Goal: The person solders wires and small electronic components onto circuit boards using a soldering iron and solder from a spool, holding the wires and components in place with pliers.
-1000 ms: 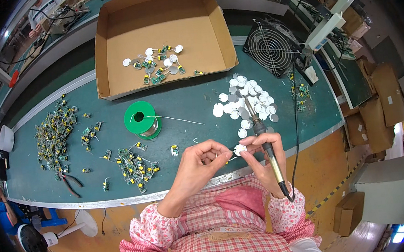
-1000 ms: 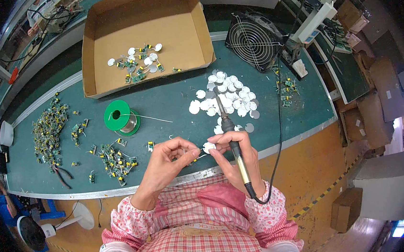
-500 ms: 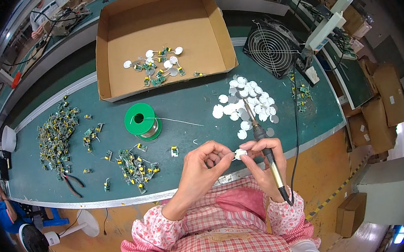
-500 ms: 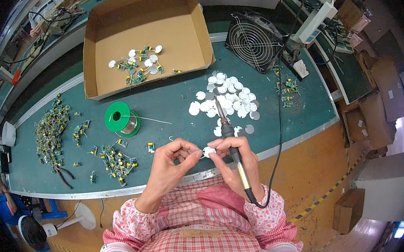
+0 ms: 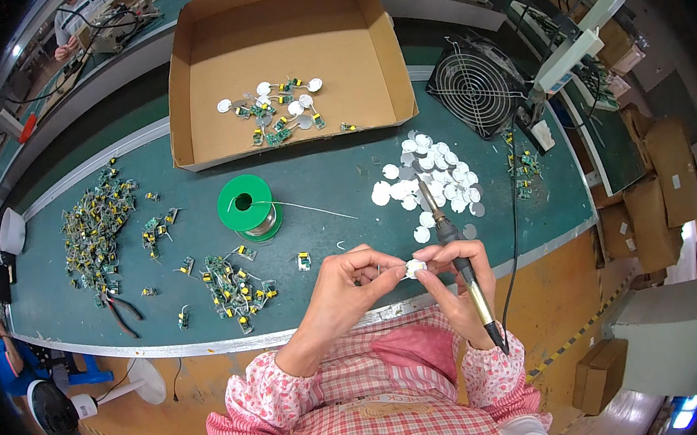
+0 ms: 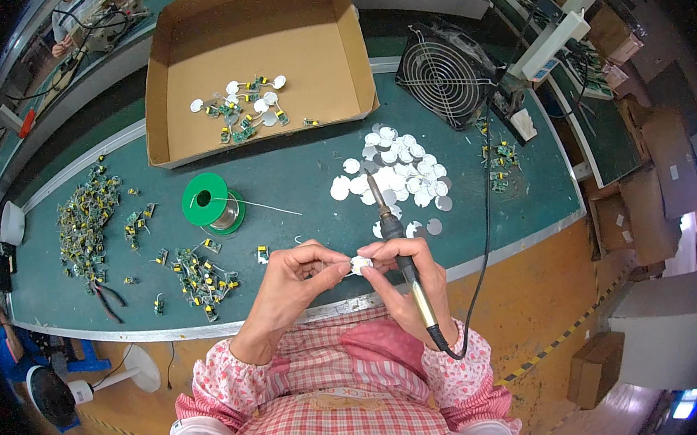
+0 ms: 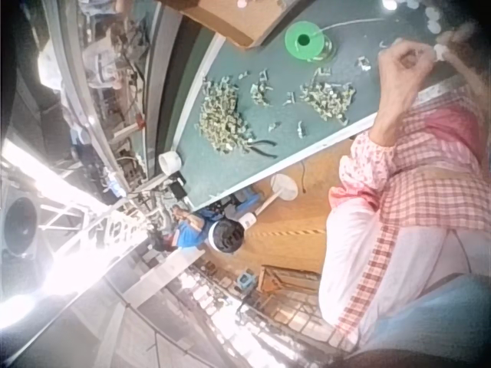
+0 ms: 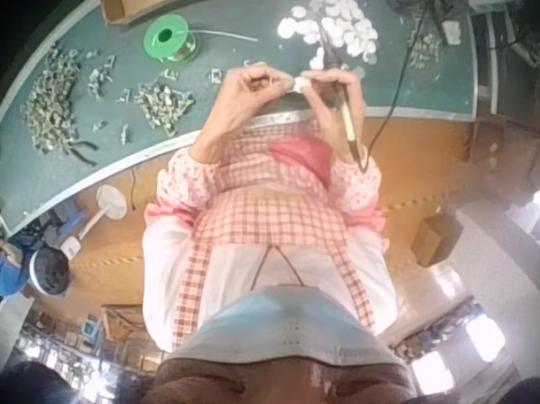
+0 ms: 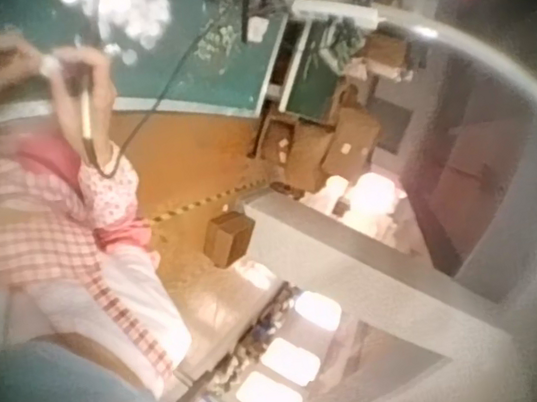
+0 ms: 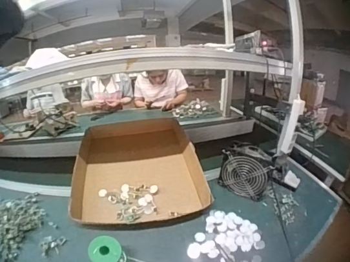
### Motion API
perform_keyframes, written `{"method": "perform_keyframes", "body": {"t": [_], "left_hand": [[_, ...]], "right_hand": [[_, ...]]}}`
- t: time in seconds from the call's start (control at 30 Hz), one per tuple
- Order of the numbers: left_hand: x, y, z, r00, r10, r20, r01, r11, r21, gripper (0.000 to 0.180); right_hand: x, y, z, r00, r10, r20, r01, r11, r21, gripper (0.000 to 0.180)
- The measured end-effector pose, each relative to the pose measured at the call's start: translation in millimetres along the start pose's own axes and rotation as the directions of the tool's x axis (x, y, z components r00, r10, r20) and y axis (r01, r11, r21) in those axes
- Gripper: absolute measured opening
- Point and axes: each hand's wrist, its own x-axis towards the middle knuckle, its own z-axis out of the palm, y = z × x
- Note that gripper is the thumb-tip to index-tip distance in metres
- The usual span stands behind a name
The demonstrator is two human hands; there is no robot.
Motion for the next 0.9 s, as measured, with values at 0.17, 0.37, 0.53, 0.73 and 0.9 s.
{"method": "perform_keyframes", "body": {"t": [0.17,0.37,0.53,0.73,0.9], "left_hand": [[3,2,-6,0.998,-0.029,-0.060,0.022,0.993,-0.115,0.010],[10,5,-20,0.981,-0.072,-0.179,0.024,0.966,-0.258,0.012],[12,6,-29,0.973,-0.036,-0.226,-0.044,0.938,-0.342,0.013],[15,7,-30,0.973,-0.068,-0.220,-0.017,0.932,-0.363,0.012],[16,6,-30,0.976,-0.060,-0.209,-0.024,0.926,-0.376,0.015]], "right_hand": [[9,-5,2,0.964,-0.266,-0.018,0.238,0.889,-0.390,0.031],[3,-25,-2,0.947,-0.314,-0.067,0.273,0.897,-0.348,0.019],[-1,-26,8,0.974,-0.154,-0.165,0.160,0.987,0.019,0.017],[8,-24,15,0.979,-0.171,-0.109,0.171,0.985,-0.012,0.017],[11,-22,14,0.981,-0.186,-0.062,0.182,0.981,-0.063,0.014]]}}
